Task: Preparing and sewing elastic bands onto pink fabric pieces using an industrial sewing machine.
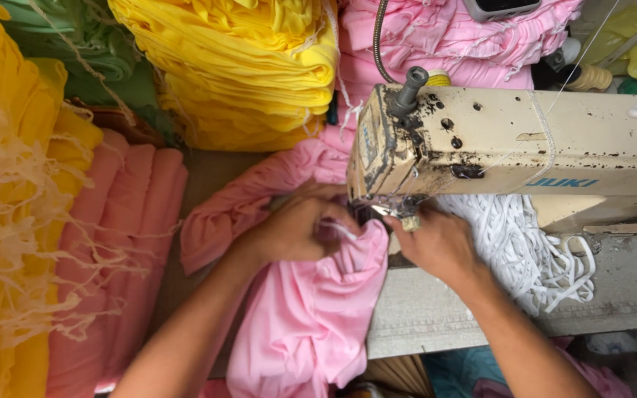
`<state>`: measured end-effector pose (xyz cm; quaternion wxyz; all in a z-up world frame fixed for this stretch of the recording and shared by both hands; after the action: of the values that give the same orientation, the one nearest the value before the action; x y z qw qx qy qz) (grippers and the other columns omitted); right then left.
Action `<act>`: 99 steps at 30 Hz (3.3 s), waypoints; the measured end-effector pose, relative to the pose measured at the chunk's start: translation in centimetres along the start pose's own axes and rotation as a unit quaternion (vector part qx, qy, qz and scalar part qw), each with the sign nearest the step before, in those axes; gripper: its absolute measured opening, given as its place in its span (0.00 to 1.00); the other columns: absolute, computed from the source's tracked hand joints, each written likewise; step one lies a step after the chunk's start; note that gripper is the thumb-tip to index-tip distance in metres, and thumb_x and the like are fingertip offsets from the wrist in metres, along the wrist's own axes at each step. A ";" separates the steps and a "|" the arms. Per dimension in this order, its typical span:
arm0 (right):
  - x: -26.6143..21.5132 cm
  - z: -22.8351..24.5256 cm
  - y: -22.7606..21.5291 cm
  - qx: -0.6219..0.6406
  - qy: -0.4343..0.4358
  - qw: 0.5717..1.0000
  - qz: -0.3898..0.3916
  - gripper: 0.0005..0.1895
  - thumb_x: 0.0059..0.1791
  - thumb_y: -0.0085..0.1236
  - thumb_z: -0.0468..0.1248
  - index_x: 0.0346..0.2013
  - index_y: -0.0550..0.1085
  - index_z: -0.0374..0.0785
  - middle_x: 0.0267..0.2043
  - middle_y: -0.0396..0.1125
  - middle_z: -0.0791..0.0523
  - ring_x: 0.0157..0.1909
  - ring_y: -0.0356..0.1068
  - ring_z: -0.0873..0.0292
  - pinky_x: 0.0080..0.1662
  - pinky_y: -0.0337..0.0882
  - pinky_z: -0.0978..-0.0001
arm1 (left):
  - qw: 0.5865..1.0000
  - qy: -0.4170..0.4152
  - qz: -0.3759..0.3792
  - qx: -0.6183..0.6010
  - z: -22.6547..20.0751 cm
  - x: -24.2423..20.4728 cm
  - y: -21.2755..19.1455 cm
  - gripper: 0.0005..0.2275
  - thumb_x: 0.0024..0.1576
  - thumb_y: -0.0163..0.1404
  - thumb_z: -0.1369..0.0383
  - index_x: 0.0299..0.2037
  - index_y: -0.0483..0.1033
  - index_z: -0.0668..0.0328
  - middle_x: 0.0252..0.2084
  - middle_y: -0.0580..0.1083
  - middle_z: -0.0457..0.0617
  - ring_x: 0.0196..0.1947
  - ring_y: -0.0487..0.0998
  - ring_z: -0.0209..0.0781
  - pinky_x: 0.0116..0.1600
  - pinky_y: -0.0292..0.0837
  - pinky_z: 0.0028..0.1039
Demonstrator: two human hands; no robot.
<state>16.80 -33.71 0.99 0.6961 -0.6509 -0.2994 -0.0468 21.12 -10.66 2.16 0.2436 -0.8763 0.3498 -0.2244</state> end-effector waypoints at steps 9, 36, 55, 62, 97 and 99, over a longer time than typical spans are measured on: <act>-1.3 6.9 -5.1 0.153 -0.017 0.967 0.202 0.34 0.37 0.72 0.59 0.54 0.76 0.54 0.57 0.64 0.60 0.50 0.61 0.55 0.49 0.65 0.61 | 0.955 0.078 -0.179 0.221 -11.3 -8.1 2.2 0.08 0.54 0.56 0.60 0.34 0.81 0.53 0.55 0.73 0.52 0.63 0.68 0.56 0.70 0.50 0.68; -9.5 13.1 -9.4 0.422 -0.006 0.902 0.090 0.11 0.56 0.47 0.38 0.39 0.74 0.34 0.36 0.66 0.52 0.34 0.70 0.54 0.40 0.70 0.64 | 0.938 0.102 0.025 0.331 -8.2 -4.0 4.7 0.05 0.50 0.58 0.65 0.33 0.85 0.52 0.39 0.75 0.39 0.48 0.69 0.43 0.69 0.51 0.53; -8.9 12.3 -9.5 0.407 -0.004 0.904 0.134 0.07 0.49 0.56 0.30 0.40 0.79 0.36 0.43 0.72 0.53 0.40 0.77 0.59 0.43 0.76 0.72 | 0.937 0.000 0.201 0.287 -10.7 -10.4 9.2 0.21 0.64 0.38 0.49 0.38 0.72 0.61 0.22 0.77 0.54 0.21 0.79 0.55 0.44 0.62 0.44; -8.8 12.9 -9.3 0.354 -0.120 0.922 0.100 0.08 0.50 0.56 0.30 0.42 0.79 0.36 0.47 0.76 0.54 0.62 0.70 0.45 0.60 0.67 0.53 | 0.961 0.154 -0.009 0.230 -7.2 -6.9 5.5 0.21 0.55 0.48 0.72 0.60 0.73 0.70 0.62 0.72 0.64 0.64 0.71 0.56 0.72 0.58 0.40; -5.8 13.2 -8.4 0.404 0.007 0.897 0.176 0.09 0.46 0.63 0.41 0.30 0.72 0.42 0.27 0.69 0.58 0.27 0.69 0.58 0.31 0.68 0.64 | 0.963 0.122 -0.003 0.240 -12.4 -5.6 1.9 0.12 0.66 0.37 0.55 0.50 0.64 0.51 0.31 0.73 0.51 0.17 0.75 0.53 0.19 0.68 0.42; -6.9 14.3 -9.7 0.451 -0.027 0.883 0.127 0.11 0.51 0.60 0.39 0.30 0.70 0.39 0.27 0.62 0.57 0.28 0.63 0.60 0.32 0.64 0.68 | 0.967 0.028 -0.023 0.253 -8.6 -3.8 3.2 0.15 0.67 0.36 0.55 0.57 0.63 0.52 0.30 0.75 0.55 0.17 0.78 0.55 0.15 0.70 0.43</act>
<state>1.67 -24.03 5.82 0.9060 -0.3006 -0.2214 0.1995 12.17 -12.22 6.16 0.4422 -0.7876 0.2677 -0.3355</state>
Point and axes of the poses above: each hand's wrist, its own x-axis towards the middle knuckle, its own y-axis out of the palm, z = x × y, the point moved 5 cm from there along x, towards the middle knuckle
